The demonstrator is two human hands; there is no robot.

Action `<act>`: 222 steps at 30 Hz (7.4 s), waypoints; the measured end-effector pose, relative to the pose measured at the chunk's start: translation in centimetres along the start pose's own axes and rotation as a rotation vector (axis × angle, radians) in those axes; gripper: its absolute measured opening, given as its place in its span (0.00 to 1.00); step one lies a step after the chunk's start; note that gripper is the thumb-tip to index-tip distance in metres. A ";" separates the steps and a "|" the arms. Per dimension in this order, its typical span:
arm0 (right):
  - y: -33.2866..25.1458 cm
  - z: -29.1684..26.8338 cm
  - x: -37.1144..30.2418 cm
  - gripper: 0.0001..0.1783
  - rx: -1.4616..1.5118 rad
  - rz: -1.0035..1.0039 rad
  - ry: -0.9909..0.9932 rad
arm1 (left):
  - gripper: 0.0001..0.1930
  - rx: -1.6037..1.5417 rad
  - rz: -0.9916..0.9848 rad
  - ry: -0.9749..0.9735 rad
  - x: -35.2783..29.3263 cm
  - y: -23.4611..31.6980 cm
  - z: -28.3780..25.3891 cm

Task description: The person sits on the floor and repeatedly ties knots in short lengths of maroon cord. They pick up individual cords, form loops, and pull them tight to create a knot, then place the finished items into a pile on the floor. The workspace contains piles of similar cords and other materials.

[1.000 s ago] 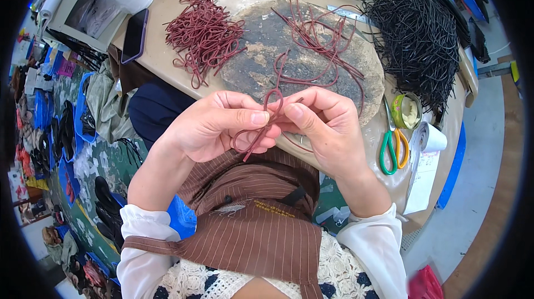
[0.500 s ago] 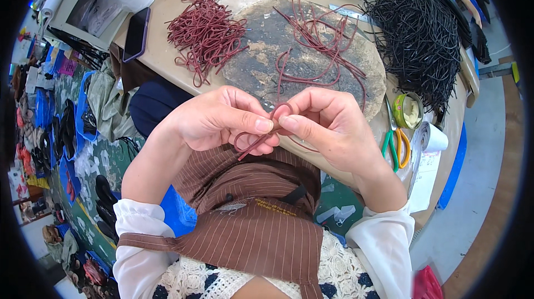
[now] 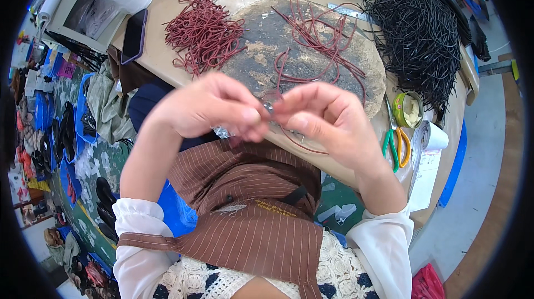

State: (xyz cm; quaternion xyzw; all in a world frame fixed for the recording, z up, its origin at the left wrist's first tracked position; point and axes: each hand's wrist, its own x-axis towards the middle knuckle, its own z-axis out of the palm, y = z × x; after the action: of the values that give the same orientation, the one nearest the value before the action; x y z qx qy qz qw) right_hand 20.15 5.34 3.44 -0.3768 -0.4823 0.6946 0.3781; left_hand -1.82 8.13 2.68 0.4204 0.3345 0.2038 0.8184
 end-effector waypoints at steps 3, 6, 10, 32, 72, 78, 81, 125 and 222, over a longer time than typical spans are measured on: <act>0.7 -1.4 1.4 0.10 -0.385 -0.062 0.189 | 0.13 0.467 0.346 0.459 -0.5 2.1 -3.9; 1.8 -1.2 2.4 0.13 -1.018 -0.108 0.127 | 0.13 1.637 0.806 1.332 -0.4 1.6 -6.6; 5.4 0.1 4.7 0.13 -1.348 -0.164 0.171 | 0.13 1.258 0.710 0.879 1.0 -2.0 -3.0; 0.7 0.0 2.6 0.05 -0.596 0.076 -0.324 | 0.10 1.314 0.889 0.617 -1.3 -4.2 0.9; 1.3 2.3 4.2 0.23 -0.376 -0.245 0.045 | 0.10 -0.128 0.359 0.413 0.1 -5.0 2.6; 6.1 3.9 0.8 0.37 0.244 0.283 -0.393 | 0.08 -0.627 0.423 0.547 0.0 -5.4 2.0; 2.3 0.6 0.8 0.20 -0.003 0.315 -0.204 | 0.09 -0.533 0.249 0.303 -2.6 -5.3 0.3; -2.0 1.5 -0.5 0.10 -0.152 0.083 -0.334 | 0.20 0.301 0.589 0.491 -2.1 -5.5 4.8; 2.3 1.2 0.9 0.09 0.399 -0.105 -0.101 | 0.07 -0.414 0.155 0.134 -1.4 -2.2 3.4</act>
State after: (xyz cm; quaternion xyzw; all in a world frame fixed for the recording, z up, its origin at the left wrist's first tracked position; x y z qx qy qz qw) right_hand 18.37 5.09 1.42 -0.2335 -0.3726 0.7737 0.4561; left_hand -0.20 4.14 2.87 0.2533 0.3057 0.3577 0.8452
